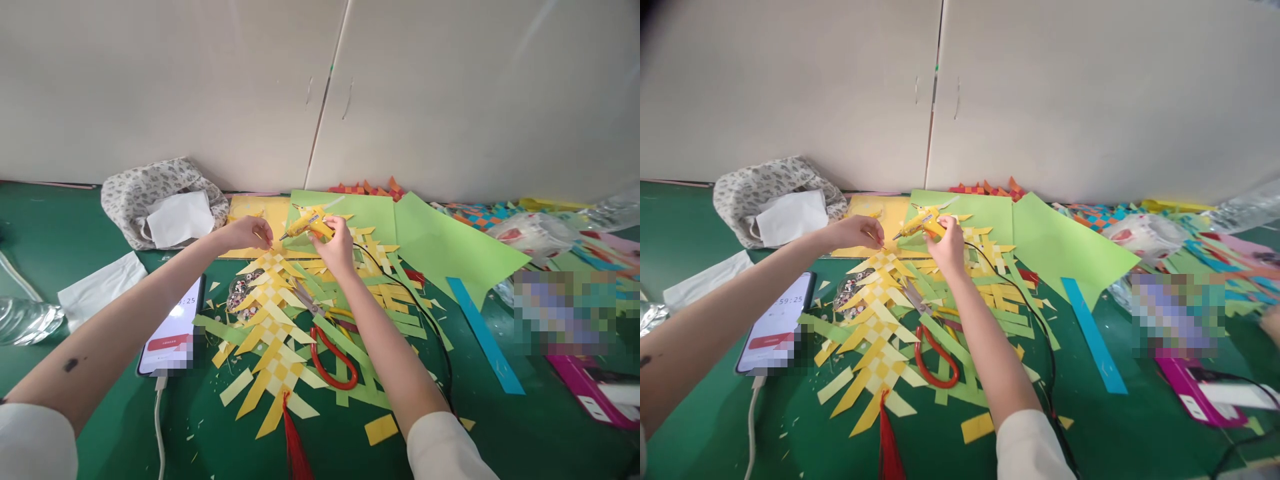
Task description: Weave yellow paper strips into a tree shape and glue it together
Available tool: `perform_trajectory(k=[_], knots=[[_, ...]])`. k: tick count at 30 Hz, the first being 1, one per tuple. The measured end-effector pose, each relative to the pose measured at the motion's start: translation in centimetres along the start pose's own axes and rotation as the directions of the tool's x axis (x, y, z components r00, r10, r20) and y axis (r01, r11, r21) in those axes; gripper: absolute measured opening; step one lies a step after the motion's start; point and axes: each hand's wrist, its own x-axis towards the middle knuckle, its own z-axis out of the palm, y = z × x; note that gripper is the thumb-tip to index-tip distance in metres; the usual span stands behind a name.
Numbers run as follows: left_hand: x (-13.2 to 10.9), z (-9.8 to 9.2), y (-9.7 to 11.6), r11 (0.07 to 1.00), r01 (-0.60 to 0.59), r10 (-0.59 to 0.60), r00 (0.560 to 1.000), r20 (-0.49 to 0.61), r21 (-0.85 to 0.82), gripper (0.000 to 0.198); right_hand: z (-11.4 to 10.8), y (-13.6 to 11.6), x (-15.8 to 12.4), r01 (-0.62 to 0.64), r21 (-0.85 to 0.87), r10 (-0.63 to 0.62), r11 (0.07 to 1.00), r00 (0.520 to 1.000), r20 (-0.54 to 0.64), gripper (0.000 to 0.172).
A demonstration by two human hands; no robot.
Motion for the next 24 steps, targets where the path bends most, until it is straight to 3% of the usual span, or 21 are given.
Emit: perform_trajectory(k=[4, 9, 14, 20, 24], knots=[[0.2, 0.0, -0.5, 0.991, -0.099, 0.101, 0.995, 0.021, -0.089, 0.018, 0.0, 0.1, 0.0, 0.014, 0.003, -0.014, 1.0, 1.0, -0.004, 0.045], [0.6, 0.1, -1.4, 0.984, -0.107, 0.106, 0.994, -0.016, -0.14, 0.023, -0.1, 0.0, 0.1, -0.011, -0.01, 0.011, 1.0, 1.0, -0.014, 0.046], [0.9, 0.2, -2.0, 0.983, -0.068, 0.062, 0.997, -0.041, -0.173, 0.024, -0.2, -0.2, 0.1, -0.035, -0.015, 0.035, 0.999, 0.999, -0.022, 0.045], [0.9, 0.1, -2.6, 0.899, 0.1, -0.064, 0.993, 0.098, -0.427, 0.031, -0.1, -0.2, 0.1, -0.035, -0.005, 0.035, 0.999, 0.999, -0.016, 0.044], [1.0, 0.3, -2.8, 0.898, 0.102, -0.073, 0.994, 0.083, -0.427, 0.029, -0.1, -0.1, 0.0, -0.029, 0.0, 0.029, 1.0, 0.999, -0.022, 0.044]])
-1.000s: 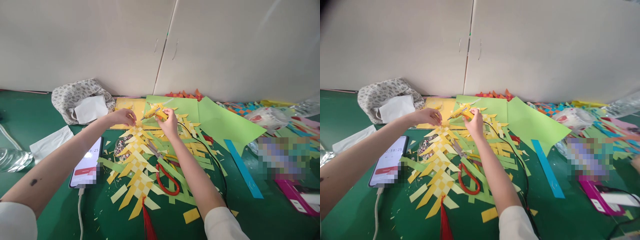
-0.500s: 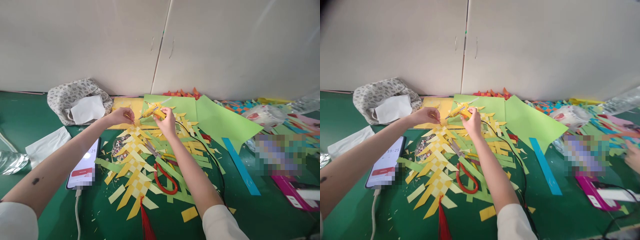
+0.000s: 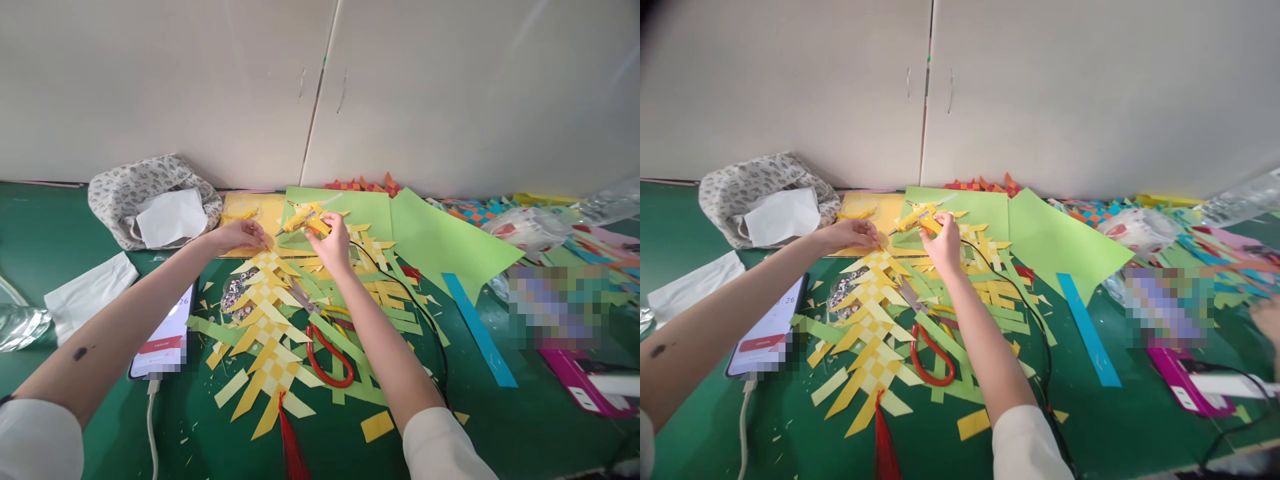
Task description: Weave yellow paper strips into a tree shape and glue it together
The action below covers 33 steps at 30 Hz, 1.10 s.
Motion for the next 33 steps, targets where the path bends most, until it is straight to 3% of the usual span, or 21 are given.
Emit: perform_trajectory(k=[9, 13, 20, 33], knots=[[0.6, 0.4, -0.4, 0.99, -0.107, 0.112, 0.993, -0.046, 0.092, 0.03, 0.0, -0.1, 0.0, -0.006, -0.013, 0.006, 1.0, 1.0, -0.011, 0.044], [0.8, 0.7, -0.6, 0.989, -0.113, 0.123, 0.987, -0.102, 0.098, 0.033, 0.0, -0.1, 0.0, 0.045, 0.008, -0.045, 0.999, 0.999, -0.026, 0.043], [1.0, 0.6, -0.9, 0.985, -0.116, 0.133, 0.982, -0.133, 0.125, 0.031, 0.2, -0.2, -0.3, 0.173, 0.021, -0.174, 0.985, 0.983, 0.057, 0.044], [1.9, 0.4, -1.9, 0.983, -0.132, 0.153, 0.972, -0.178, 0.128, 0.033, 0.3, -0.4, -0.2, 0.172, -0.012, -0.17, 0.985, 0.981, 0.098, 0.041]])
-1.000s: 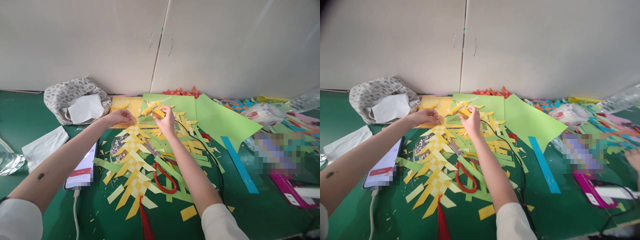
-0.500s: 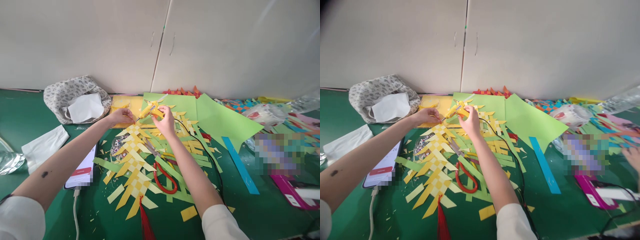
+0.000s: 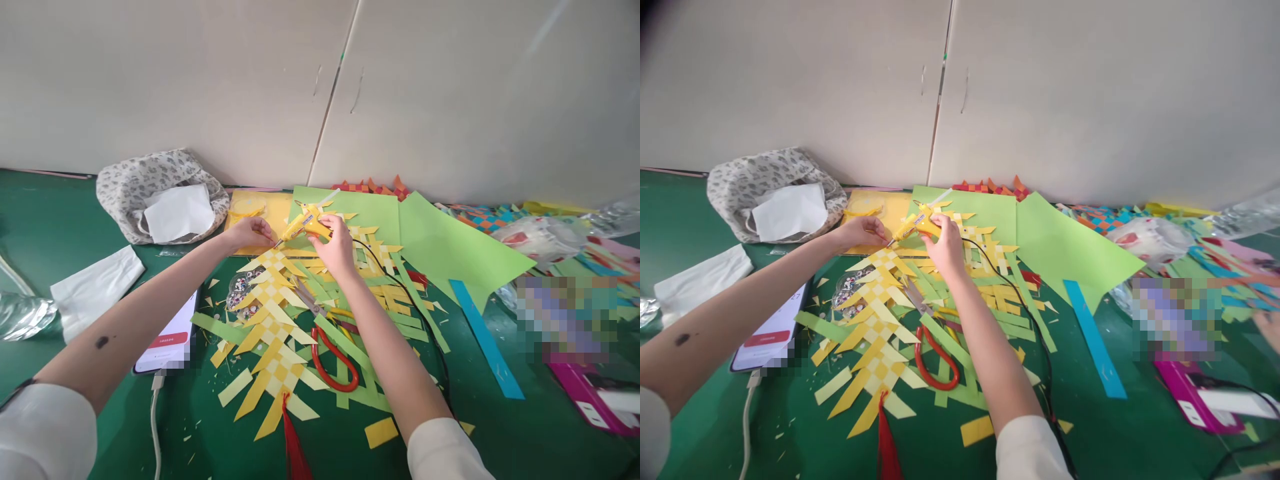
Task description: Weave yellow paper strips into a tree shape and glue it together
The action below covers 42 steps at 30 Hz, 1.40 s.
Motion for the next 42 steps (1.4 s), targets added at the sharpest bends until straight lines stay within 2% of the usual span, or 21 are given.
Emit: perform_trajectory(k=[9, 28, 42], knots=[[-0.1, -0.1, 0.0, 0.998, 0.019, -0.018, 0.999, 0.034, -0.055, 0.031, 0.0, 0.0, 0.0, -0.033, 0.003, 0.033, 0.999, 0.999, 0.008, 0.033], [0.2, -0.4, -0.4, 0.99, 0.013, 0.001, 0.996, 0.093, -0.142, 0.032, -0.2, -0.3, 0.1, -0.049, -0.02, 0.049, 0.999, 0.999, -0.004, 0.031], [0.6, -0.4, -1.0, 0.99, -0.009, 0.02, 0.997, 0.079, -0.14, 0.031, -0.4, 0.3, -0.2, 0.08, -0.063, -0.084, 0.995, 0.995, -0.052, 0.033]])
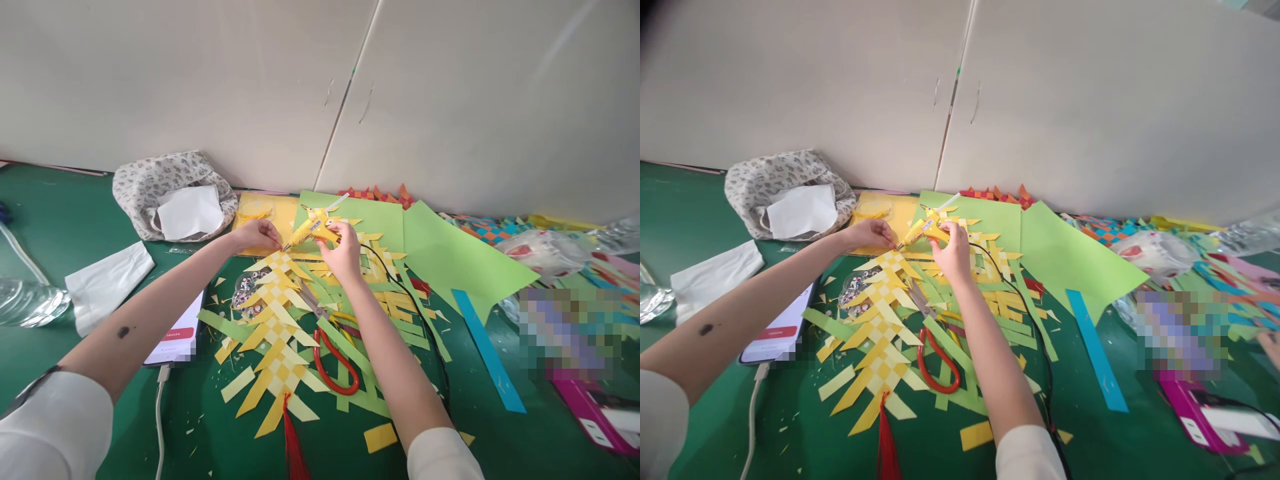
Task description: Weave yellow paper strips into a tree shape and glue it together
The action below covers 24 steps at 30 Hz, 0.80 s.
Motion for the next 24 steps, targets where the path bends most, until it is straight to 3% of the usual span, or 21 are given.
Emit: perform_trajectory(k=[9, 24], knots=[[-0.05, 0.05, 0.19, 1.0, 0.006, -0.006, 1.0, -0.021, 0.018, 0.029, 0.02, -0.39, 0.03, 0.06, -0.004, -0.06, 0.998, 0.995, -0.083, 0.033], [-0.18, 0.1, 0.54, 0.998, 0.043, -0.043, 0.999, 0.0, 0.04, 0.026, 0.3, -0.7, -0.06, 0.097, -0.06, -0.098, 0.993, 0.995, -0.023, 0.032]])
